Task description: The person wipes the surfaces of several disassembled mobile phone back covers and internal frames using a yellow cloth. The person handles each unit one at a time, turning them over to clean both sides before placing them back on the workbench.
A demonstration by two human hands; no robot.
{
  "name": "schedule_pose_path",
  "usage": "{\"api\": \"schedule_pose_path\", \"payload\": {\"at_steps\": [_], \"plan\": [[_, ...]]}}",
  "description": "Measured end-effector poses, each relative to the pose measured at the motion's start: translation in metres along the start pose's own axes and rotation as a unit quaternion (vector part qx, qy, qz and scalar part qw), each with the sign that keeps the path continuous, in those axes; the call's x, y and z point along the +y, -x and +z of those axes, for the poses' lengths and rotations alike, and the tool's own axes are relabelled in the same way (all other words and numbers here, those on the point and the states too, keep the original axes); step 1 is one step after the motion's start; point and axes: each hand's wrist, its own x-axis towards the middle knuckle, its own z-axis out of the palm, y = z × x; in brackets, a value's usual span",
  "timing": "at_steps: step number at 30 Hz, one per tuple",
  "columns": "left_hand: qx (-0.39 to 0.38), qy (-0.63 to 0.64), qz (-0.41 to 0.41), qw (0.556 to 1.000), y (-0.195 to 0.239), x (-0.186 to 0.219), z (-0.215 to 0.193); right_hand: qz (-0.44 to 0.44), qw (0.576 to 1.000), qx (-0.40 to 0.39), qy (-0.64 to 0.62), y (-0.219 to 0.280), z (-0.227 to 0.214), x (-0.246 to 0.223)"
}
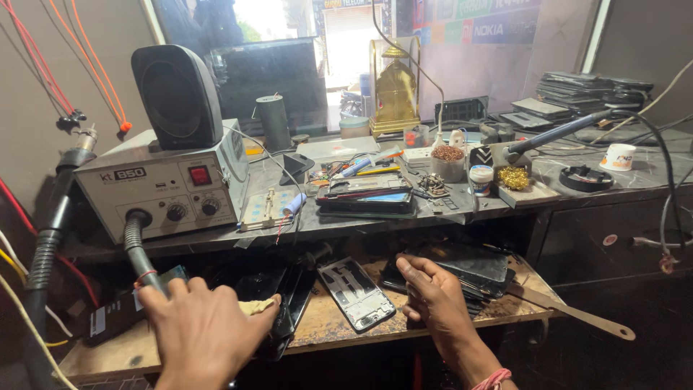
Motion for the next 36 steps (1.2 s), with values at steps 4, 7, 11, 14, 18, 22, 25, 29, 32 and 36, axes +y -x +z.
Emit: {"api": "schedule_pose_path", "payload": {"at_steps": [4,7,11,14,18,22,25,29,32,36], "plan": [[0.016,0.000,0.024,1.000,-0.015,0.012,0.013,-0.001,1.000,-0.005,-0.011,-0.002,-0.002,0.001],[0.007,-0.012,0.034,0.999,-0.026,0.010,0.022,-0.001,1.000,-0.011,-0.023,-0.002,-0.004,0.001],[0.000,-0.019,0.030,0.999,-0.034,0.007,0.029,0.001,1.000,-0.009,-0.026,-0.002,-0.002,0.000],[0.012,-0.005,0.029,0.999,-0.036,0.007,0.031,0.001,1.000,-0.007,-0.022,-0.001,-0.002,-0.001],[0.041,0.014,0.019,0.999,-0.032,0.010,0.032,0.002,1.000,-0.006,0.006,-0.003,-0.001,0.003],[0.149,0.180,0.083,0.969,-0.023,0.033,0.035,-0.008,0.998,-0.011,0.059,-0.009,0.001,0.011],[0.126,0.412,0.171,0.886,-0.010,0.061,0.046,-0.022,0.994,-0.018,0.105,-0.012,0.003,0.019],[0.084,0.514,0.200,0.830,-0.016,0.090,0.058,-0.057,0.988,-0.036,0.137,-0.012,0.005,0.027],[0.080,0.574,0.186,0.793,-0.029,0.104,0.067,-0.081,0.980,-0.030,0.181,-0.013,0.006,0.030],[0.075,0.563,0.163,0.807,-0.049,0.119,0.078,-0.089,0.978,-0.032,0.184,-0.016,0.007,0.032]]}}
